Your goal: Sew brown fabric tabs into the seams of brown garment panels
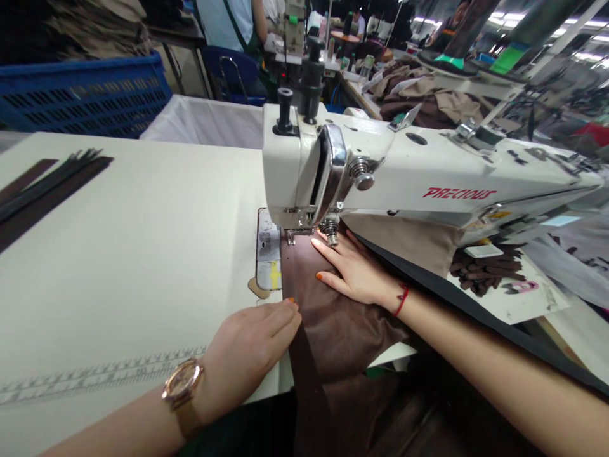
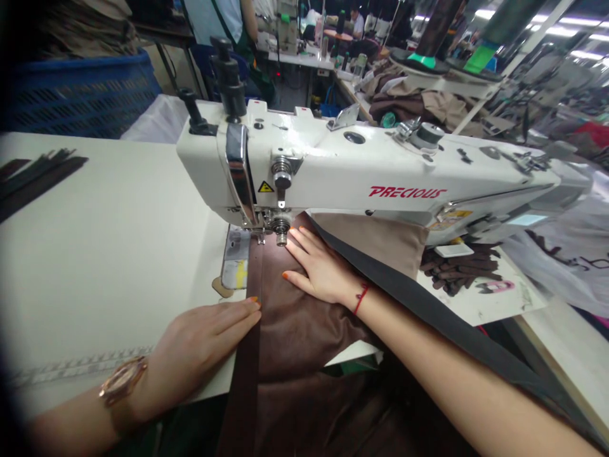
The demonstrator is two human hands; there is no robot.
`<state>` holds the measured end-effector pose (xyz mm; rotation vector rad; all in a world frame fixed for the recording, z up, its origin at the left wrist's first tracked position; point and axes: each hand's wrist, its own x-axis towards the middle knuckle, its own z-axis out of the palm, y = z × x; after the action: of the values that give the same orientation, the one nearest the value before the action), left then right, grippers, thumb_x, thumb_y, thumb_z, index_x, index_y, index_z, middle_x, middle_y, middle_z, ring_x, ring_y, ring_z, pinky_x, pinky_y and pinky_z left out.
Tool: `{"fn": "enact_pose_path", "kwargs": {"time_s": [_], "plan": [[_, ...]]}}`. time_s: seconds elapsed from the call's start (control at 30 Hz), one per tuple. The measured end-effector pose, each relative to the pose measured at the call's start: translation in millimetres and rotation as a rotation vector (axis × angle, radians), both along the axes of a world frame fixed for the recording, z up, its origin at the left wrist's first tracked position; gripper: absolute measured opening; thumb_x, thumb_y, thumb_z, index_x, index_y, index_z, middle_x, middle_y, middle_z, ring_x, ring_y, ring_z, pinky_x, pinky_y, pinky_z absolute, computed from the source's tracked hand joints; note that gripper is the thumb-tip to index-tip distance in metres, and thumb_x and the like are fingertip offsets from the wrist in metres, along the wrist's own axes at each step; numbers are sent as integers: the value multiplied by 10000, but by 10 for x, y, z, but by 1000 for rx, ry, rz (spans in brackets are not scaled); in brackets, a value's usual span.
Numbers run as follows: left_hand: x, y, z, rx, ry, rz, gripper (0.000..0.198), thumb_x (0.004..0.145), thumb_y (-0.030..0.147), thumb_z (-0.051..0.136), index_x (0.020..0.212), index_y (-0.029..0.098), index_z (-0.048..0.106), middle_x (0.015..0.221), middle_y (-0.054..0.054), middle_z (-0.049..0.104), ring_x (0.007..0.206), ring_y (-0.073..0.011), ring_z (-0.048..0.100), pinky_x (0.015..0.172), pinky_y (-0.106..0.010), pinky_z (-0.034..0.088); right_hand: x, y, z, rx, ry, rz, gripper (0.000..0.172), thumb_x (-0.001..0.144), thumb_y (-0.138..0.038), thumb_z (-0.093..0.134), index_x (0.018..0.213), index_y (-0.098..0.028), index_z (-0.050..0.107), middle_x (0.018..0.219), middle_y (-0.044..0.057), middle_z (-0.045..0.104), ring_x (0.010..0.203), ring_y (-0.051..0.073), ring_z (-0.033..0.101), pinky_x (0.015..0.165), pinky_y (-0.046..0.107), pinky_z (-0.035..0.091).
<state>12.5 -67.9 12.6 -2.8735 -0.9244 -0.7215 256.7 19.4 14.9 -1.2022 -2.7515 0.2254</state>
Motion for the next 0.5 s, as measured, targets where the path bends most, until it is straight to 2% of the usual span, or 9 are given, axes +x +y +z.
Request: {"fn": "enact_pose_path", "kwargs": {"time_s": [0.13, 0.27, 0.4, 0.5], "plan": [[0, 142, 19, -4, 21, -1, 365, 980, 114, 255, 1009, 91, 618, 978, -111, 713, 802, -221, 702, 592, -324, 596, -11, 153, 8, 22, 4, 20, 583, 950, -435, 463, 1440, -134, 369, 1500, 169, 349, 1403, 285, 266, 1142, 501, 210], [-12, 266, 9, 1, 39, 0, 363, 984, 127, 266, 1025, 96, 625, 998, -106, 713, 827, -221, 702, 614, -325, 595, -25, 302, 2, 82, -5, 27, 505, 951, -454, 445, 1300, -96, 515, 1363, 196, 487, 1316, 304, 378, 1106, 494, 259], [-24, 381, -15, 10, 43, 1, 364, 987, 131, 269, 1023, 95, 629, 997, -105, 712, 846, -217, 699, 640, -317, 591, -52, 438, 10, 80, 12, 8, 397, 933, -449, 482, 1119, -124, 614, 1202, 169, 587, 1164, 303, 499, 1008, 478, 366], [-33, 473, -31, 17, 43, 5, 349, 983, 127, 285, 1028, 91, 629, 1008, -109, 710, 846, -220, 698, 627, -319, 589, -75, 529, 13, 45, 41, -40, 323, 905, -407, 539, 1075, -148, 630, 1120, 132, 629, 1074, 284, 554, 957, 445, 408]]}}
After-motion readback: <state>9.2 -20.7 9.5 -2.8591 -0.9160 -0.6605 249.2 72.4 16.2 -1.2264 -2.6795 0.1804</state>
